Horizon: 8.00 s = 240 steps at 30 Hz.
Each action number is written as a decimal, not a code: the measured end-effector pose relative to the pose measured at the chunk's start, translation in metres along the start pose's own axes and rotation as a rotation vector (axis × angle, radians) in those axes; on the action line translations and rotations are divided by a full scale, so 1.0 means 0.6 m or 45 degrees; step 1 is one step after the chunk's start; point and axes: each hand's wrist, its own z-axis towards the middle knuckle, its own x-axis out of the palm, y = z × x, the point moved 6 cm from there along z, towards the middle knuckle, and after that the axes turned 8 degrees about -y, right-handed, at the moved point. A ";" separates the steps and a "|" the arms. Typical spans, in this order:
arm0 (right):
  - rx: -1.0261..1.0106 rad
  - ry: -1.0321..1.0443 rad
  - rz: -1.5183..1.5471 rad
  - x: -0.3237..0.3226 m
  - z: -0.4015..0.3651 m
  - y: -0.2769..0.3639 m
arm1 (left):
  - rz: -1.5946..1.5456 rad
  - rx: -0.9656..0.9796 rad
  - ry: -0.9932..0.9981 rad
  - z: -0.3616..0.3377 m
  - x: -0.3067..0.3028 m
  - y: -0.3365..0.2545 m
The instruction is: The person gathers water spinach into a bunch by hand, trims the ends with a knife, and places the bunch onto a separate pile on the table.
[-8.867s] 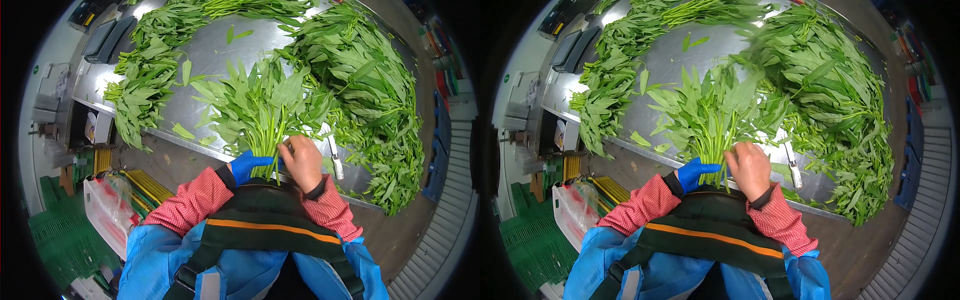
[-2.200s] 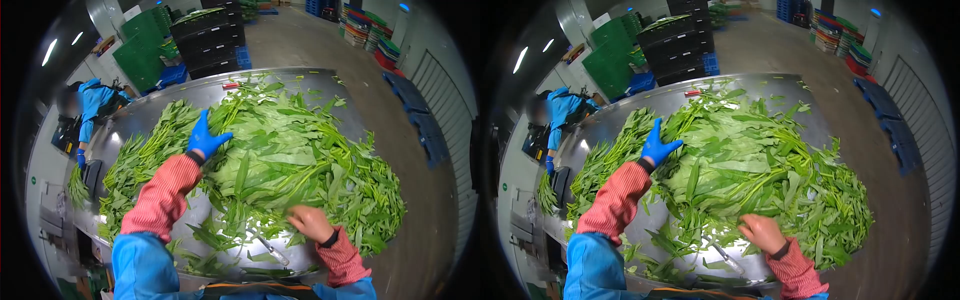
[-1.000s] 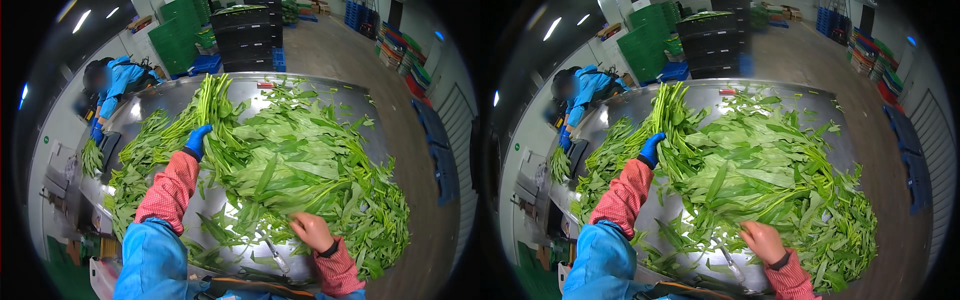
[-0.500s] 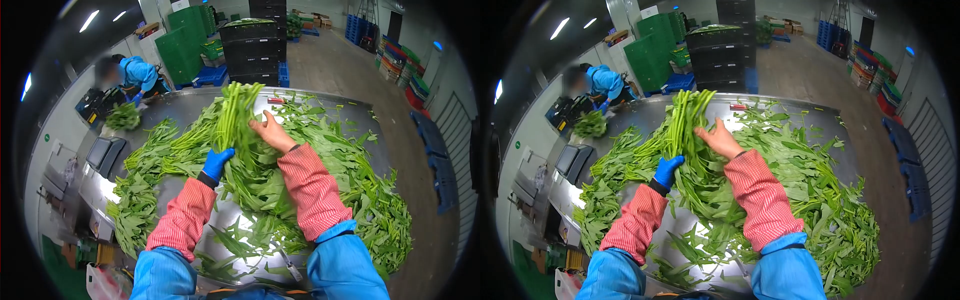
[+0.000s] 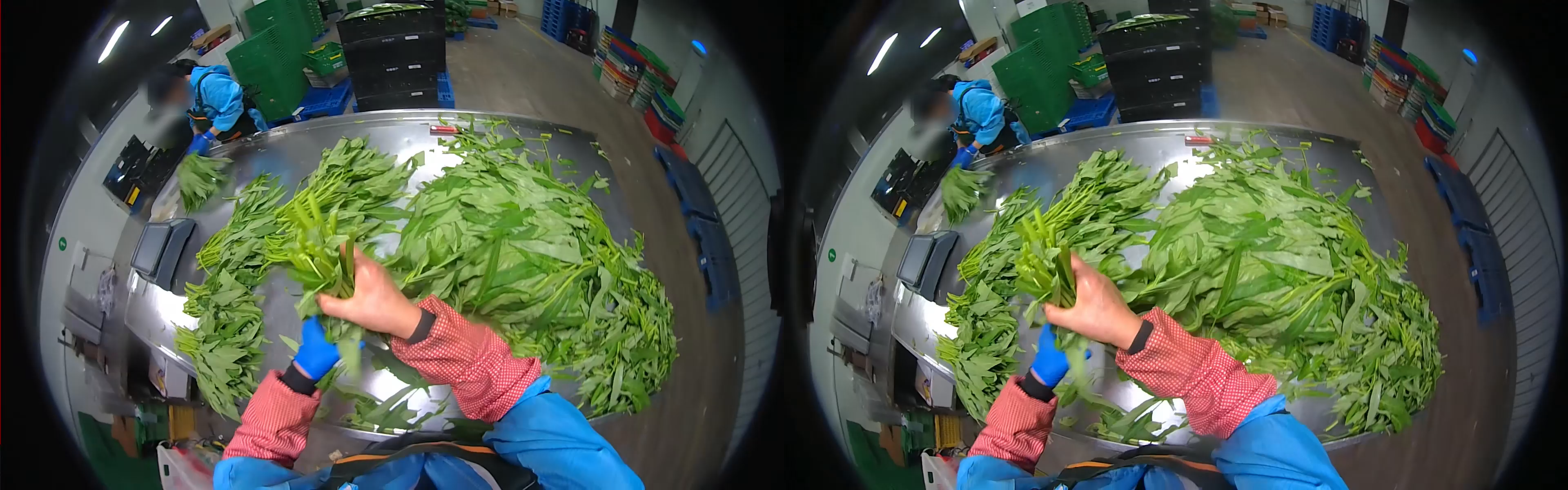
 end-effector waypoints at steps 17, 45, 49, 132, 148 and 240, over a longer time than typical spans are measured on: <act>0.164 0.147 -1.106 -0.083 -0.198 -0.072 | -0.453 -0.261 0.341 -0.061 0.083 -0.055; 0.555 -0.404 -0.784 -0.311 -0.597 -0.131 | -0.282 -0.386 0.837 -0.027 0.285 -0.052; 0.577 -0.420 -0.492 -0.299 -0.553 -0.072 | -0.325 -0.402 0.899 -0.024 0.280 -0.045; 1.128 -0.321 1.163 -0.108 -0.399 -0.279 | 0.852 0.119 -0.067 -0.123 0.008 0.003; 0.907 -0.744 1.312 -0.205 -0.341 -0.202 | 1.270 0.198 -0.265 -0.139 -0.078 -0.015; 1.123 0.337 1.246 -0.010 -0.346 -0.184 | -0.212 -0.395 0.340 -0.222 -0.079 0.060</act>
